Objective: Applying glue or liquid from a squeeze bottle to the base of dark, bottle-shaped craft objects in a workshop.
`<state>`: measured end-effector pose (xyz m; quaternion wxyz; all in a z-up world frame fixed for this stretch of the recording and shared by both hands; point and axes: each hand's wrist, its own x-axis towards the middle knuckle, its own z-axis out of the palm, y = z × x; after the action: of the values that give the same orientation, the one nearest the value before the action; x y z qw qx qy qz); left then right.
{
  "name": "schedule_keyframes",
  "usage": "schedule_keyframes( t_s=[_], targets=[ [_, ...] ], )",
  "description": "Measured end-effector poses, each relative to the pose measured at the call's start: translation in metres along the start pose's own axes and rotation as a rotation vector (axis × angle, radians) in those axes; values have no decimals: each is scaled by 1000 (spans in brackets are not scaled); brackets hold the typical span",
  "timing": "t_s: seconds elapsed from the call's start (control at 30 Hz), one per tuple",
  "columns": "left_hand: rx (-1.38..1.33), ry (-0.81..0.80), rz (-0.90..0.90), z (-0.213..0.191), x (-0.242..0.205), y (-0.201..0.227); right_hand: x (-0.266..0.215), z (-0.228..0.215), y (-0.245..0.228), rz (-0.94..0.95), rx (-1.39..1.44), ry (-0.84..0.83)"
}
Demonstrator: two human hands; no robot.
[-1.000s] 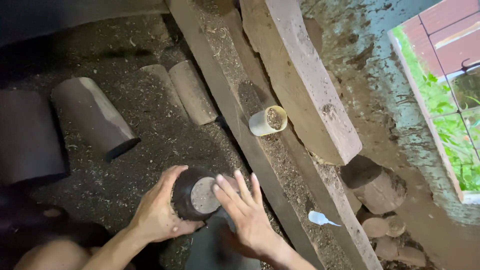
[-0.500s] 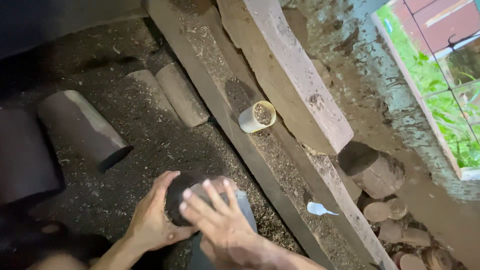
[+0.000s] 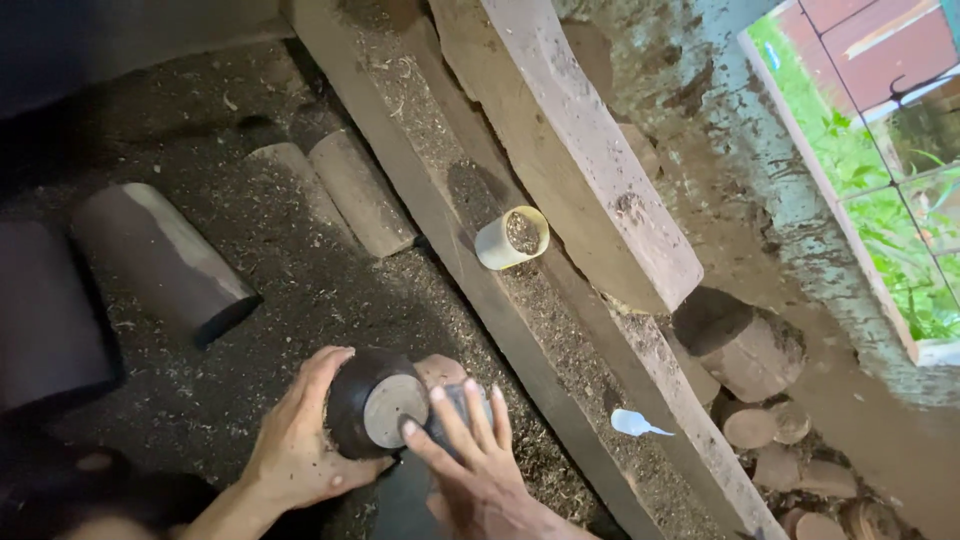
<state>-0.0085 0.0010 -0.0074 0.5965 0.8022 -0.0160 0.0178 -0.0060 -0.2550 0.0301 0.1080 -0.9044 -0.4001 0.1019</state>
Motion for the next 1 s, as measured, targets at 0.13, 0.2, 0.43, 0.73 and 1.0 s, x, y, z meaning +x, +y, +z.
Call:
schedule_keyframes(
  t_s=[0.13, 0.2, 0.43, 0.73, 1.0],
  targets=[
    [41, 15, 52, 2, -1, 6, 13, -25, 3, 17, -176, 220],
    [55, 13, 46, 2, 0, 8, 17, -31, -5, 101, 48, 163],
    [12, 7, -23, 1, -1, 4, 10, -18, -4, 49, -130, 249],
    [-76, 0, -79, 4, -1, -8, 27, -43, 56, 160, 288, 439],
    [-66, 9, -104, 3, -1, 5, 141, -113, 184, 704, 72, 294]
  ],
)
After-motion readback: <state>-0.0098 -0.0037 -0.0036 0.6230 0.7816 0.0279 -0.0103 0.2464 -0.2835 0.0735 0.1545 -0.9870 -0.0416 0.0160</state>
